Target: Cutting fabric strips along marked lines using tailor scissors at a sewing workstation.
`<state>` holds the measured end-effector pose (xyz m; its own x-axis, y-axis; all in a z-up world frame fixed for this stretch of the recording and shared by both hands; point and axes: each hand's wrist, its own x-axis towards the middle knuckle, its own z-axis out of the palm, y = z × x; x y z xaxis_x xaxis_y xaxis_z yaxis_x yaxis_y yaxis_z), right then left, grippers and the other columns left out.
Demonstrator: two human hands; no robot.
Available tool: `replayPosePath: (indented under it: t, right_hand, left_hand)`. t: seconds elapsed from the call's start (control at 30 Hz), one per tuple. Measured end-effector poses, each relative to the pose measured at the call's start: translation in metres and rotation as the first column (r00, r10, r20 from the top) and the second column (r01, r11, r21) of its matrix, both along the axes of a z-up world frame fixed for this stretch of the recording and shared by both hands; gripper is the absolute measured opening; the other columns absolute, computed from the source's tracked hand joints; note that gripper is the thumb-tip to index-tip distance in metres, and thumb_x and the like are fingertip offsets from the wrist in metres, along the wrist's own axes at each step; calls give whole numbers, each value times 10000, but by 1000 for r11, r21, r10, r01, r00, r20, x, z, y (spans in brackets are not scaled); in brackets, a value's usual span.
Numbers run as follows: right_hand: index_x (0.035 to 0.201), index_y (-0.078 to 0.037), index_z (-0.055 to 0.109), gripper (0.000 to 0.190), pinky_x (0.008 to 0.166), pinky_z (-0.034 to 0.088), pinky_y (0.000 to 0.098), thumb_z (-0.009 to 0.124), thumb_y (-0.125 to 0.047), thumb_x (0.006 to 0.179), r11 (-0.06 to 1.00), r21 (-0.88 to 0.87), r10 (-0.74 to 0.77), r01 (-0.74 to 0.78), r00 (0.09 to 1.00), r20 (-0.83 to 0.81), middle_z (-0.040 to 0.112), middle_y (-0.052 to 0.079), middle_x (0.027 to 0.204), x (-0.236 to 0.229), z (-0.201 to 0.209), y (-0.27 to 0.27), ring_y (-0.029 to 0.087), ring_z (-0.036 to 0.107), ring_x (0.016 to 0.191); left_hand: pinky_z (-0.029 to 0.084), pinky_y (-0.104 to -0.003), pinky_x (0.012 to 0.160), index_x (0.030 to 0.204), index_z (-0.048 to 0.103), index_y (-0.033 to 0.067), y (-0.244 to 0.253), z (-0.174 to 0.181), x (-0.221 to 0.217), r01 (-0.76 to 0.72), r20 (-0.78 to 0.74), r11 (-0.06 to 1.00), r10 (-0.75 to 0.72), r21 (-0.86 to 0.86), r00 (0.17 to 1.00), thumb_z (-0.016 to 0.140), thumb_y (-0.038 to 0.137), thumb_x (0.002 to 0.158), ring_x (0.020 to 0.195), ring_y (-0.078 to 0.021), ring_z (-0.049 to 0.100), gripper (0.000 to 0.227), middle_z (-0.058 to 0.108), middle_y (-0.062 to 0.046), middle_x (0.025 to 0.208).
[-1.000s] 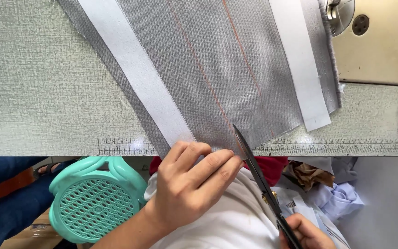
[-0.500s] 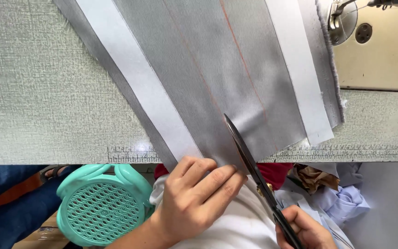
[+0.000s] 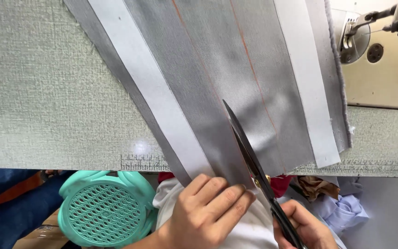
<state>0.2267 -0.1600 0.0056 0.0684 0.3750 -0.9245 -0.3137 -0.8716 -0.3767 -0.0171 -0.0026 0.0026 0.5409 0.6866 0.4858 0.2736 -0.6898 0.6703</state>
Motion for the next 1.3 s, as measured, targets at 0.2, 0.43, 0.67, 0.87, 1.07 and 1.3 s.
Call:
replayPosePath:
  t: [0.2,0.43,0.67,0.87,1.07,1.3]
  right_hand:
    - [1076,62,653,363,496,303,265,846,67,768,990,132,50,-50,999,3,593,190,709,-4,-10,-1,188,449,568]
    - [963,91,617,457,480,198,266,905,-107,669,984,169,56,-55,998,-2,429,116,681,-15,1,31,176,371,539]
    - [1062,45,637,369,563,319,279,866,-55,790,961,249,136,-120,990,-46,574,120,706,-18,-8,39,170,455,605]
    - [898,94,565,343,472,144,238,818,-56,721,981,195,-9,8,1000,6,429,116,761,-29,-3,61,168,353,550]
    - [1074,54,606,389,514,237,273,846,-115,820,939,343,119,-41,971,-210,473,78,707,-25,-12,75,151,368,594]
    - [1014,87,611,208,514,298,340,710,-53,897,999,37,1,3,993,-120,529,194,700,9,-17,53,257,437,566]
  left_hand:
    - [364,-342,590,934,709,-22,1,-3,-2,7,2,1000,-7,8,1000,501,9,1074,690,-232,533,252,686,-138,937]
    - [327,-322,574,892,723,-5,-3,-12,0,-14,-16,999,14,50,1000,613,-14,1040,664,-201,500,184,694,-128,933]
    - [312,-308,587,871,701,44,-1,-18,-1,-11,-59,997,15,78,998,591,11,1064,653,-173,453,225,628,-55,847]
    - [330,-299,582,837,651,63,-3,-24,1,-42,-47,995,47,94,998,660,13,1049,655,-158,494,218,644,-46,857]
    - [342,-300,585,880,707,89,-6,-32,-2,21,-70,998,-16,65,997,627,-9,1034,694,-175,523,199,668,-41,885]
    - [358,-302,579,955,670,77,-11,-42,-2,34,-28,996,-32,85,999,674,7,1043,689,-180,539,112,681,-61,892]
